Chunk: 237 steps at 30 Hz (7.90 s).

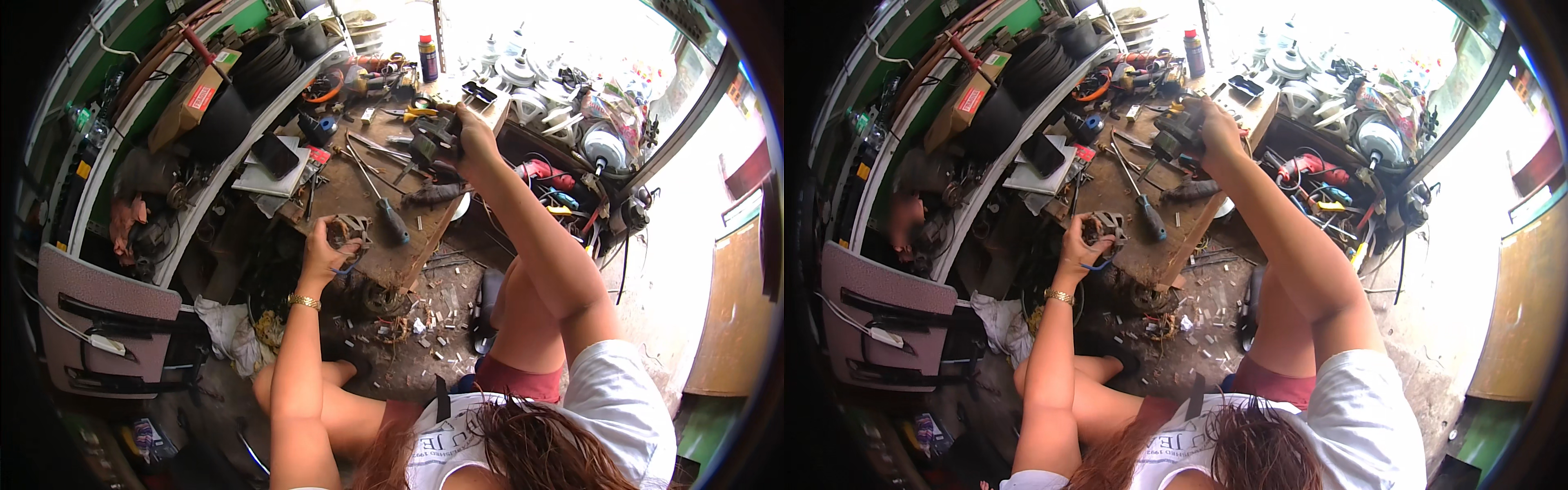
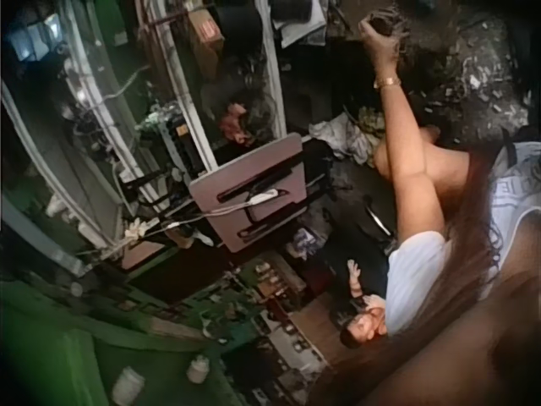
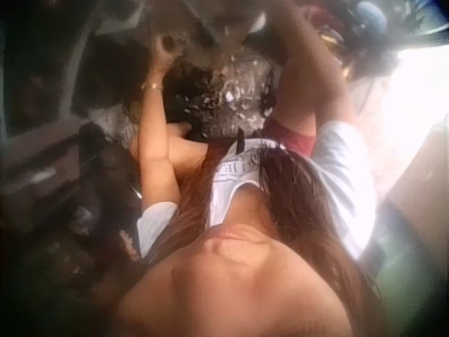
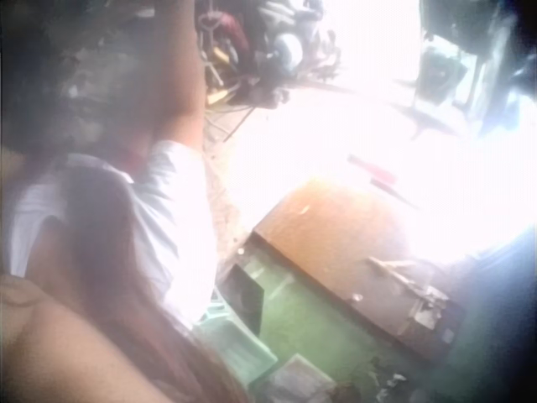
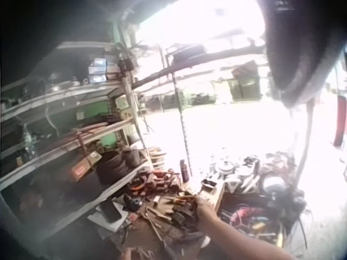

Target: The person disassembles a small electric motor at a workbench by stripping wire ends with a utility knife and removing screws with a screwdriver.

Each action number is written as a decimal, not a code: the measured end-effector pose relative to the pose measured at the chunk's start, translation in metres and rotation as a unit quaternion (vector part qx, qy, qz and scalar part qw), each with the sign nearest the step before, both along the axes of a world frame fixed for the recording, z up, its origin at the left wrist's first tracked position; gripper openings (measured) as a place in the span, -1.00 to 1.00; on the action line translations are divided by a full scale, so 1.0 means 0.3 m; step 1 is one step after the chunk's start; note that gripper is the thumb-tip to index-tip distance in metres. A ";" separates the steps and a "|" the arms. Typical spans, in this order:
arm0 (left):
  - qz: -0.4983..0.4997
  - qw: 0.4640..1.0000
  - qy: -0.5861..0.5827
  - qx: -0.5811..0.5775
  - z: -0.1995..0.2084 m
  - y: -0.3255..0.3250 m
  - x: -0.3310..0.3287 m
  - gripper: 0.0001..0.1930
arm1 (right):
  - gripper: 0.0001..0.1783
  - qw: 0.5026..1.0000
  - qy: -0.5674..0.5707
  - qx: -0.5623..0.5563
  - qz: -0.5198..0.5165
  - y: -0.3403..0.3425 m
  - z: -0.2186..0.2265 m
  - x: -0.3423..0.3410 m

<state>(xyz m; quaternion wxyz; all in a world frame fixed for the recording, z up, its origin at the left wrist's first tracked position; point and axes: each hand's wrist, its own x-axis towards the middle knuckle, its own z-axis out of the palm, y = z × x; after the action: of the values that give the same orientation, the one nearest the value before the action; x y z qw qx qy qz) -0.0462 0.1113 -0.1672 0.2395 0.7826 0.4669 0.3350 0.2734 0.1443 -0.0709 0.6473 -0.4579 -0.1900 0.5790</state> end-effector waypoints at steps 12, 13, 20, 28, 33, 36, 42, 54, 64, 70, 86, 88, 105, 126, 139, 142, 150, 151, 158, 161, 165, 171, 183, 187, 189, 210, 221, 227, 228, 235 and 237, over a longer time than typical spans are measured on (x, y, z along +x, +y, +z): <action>0.043 0.895 -0.408 -0.176 0.077 0.032 -0.033 -0.49 | -0.57 0.883 -0.443 0.123 0.093 0.221 -0.149 -0.238; 0.066 0.957 -0.274 -0.061 0.101 0.029 -0.025 -0.46 | -0.58 0.926 -0.334 0.136 0.114 0.249 -0.119 -0.267; 0.153 0.977 0.028 0.145 0.171 0.006 -0.060 -0.28 | -0.69 0.600 -0.731 0.155 0.286 0.136 0.129 -0.465; 0.211 0.972 0.030 0.100 0.110 0.027 -0.101 -0.24 | -0.68 0.395 -0.834 -0.062 0.380 0.279 -0.223 -0.717; 0.224 0.973 -0.047 0.016 0.021 0.058 -0.107 -0.27 | -0.66 0.389 -0.863 -0.090 0.309 0.332 -0.312 -0.726; 0.214 0.971 -0.104 -0.002 -0.037 0.063 -0.118 -0.25 | -0.63 0.452 -0.863 0.013 0.223 0.362 -0.325 -0.661; 0.187 0.979 -0.073 0.035 -0.036 0.040 -0.076 -0.30 | -0.74 0.541 -0.836 -0.086 -0.020 0.424 -0.377 -0.116; 0.163 0.983 -0.057 0.060 0.004 0.055 0.027 -0.27 | -0.74 0.614 -0.779 0.126 0.037 0.300 -0.321 0.019; 0.165 0.985 -0.030 0.034 0.033 0.026 0.022 -0.27 | -0.76 0.595 -0.699 0.324 0.229 -0.074 -0.101 -0.313; 0.133 0.990 -0.022 0.040 0.024 -0.032 0.020 -0.26 | -0.75 0.637 -0.669 0.353 0.150 -0.131 -0.046 -0.315; 0.173 0.972 -0.098 -0.127 -0.064 -0.059 -0.004 -0.27 | -0.74 0.640 -0.761 0.102 0.032 0.107 -0.130 -0.079; 0.190 0.978 -0.007 -0.089 -0.102 -0.067 0.000 -0.24 | -0.76 0.614 -0.788 0.035 0.025 0.162 -0.225 -0.012; 0.077 0.973 0.215 0.046 -0.016 -0.090 0.222 -0.75 | -0.59 0.574 -0.780 0.168 0.184 0.313 -0.318 -0.241; 0.069 0.936 -0.296 -0.174 0.110 -0.100 0.175 -0.86 | -0.59 0.755 -0.578 0.066 0.303 0.379 -0.131 -0.231; 0.073 0.744 -0.547 -0.376 0.182 -0.134 0.250 -0.72 | -0.79 0.840 -0.394 0.373 -0.009 -0.175 0.091 -0.207; 0.068 0.749 -0.538 -0.381 0.168 -0.098 0.199 -0.72 | -0.79 0.920 -0.265 0.288 0.028 -0.142 0.109 -0.191; 0.033 0.808 -0.405 -0.427 0.219 -0.064 0.091 -0.52 | -0.60 0.781 -0.477 0.071 0.395 0.151 0.164 -0.165; 0.010 0.818 -0.383 -0.428 0.216 -0.068 0.089 -0.50 | -0.57 0.739 -0.492 0.061 0.456 0.178 0.177 -0.211; -0.127 0.736 -0.494 -0.446 0.261 -0.094 0.015 -0.27 | -0.38 0.522 -0.539 0.074 0.657 0.238 0.245 -0.502; -0.101 0.733 -0.518 -0.429 0.185 -0.092 -0.038 -0.32 | -0.33 0.478 -0.569 0.058 0.667 0.245 0.248 -0.628; -0.113 0.702 -0.556 -0.431 0.105 -0.094 -0.128 -0.36 | -0.09 0.500 -0.496 0.101 0.703 0.274 0.242 -0.705; -0.007 0.684 -0.626 -0.374 0.139 -0.086 -0.140 -0.34 | -0.21 0.710 -0.666 0.156 0.171 0.712 -0.103 -0.611; -0.077 0.705 -0.639 -0.299 0.114 -0.074 -0.258 -0.45 | -0.30 0.675 -0.733 0.008 0.085 0.864 -0.411 -0.644; -0.081 0.705 -0.644 -0.286 0.111 -0.077 -0.259 -0.50 | -0.29 0.662 -0.745 0.017 0.078 0.826 -0.384 -0.692; -0.090 0.707 -0.642 -0.283 0.112 -0.074 -0.249 -0.51 | -0.27 0.667 -0.736 0.004 0.114 0.852 -0.392 -0.677; -0.057 0.628 -0.707 -0.321 0.139 -0.046 -0.173 -0.50 | -0.41 0.498 -0.612 0.606 0.101 0.398 0.182 -0.454; -0.077 0.661 -0.673 -0.324 0.159 -0.080 -0.049 -0.42 | -0.35 0.363 -0.690 0.603 0.169 0.203 0.347 -0.394; -0.153 0.583 -0.723 -0.338 0.167 -0.085 -0.015 -0.35 | -0.39 0.330 -0.691 0.620 0.171 0.160 0.399 -0.391; -0.156 0.569 -0.733 -0.338 0.168 -0.086 -0.008 -0.35 | -0.41 0.326 -0.691 0.622 0.169 0.156 0.404 -0.388; -0.173 0.565 -0.721 -0.361 0.173 -0.084 -0.006 -0.45 | -0.41 0.302 -0.713 0.609 0.172 0.132 0.417 -0.389; -0.177 0.562 -0.725 -0.357 0.171 -0.085 -0.001 -0.45 | -0.40 0.294 -0.717 0.608 0.172 0.127 0.421 -0.390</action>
<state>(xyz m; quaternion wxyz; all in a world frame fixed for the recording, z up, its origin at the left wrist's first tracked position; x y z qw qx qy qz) -0.0466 0.0859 -0.1160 0.8118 0.1940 0.0699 0.5463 0.1565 0.1825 0.0554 0.2328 -0.1237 -0.9509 -0.1621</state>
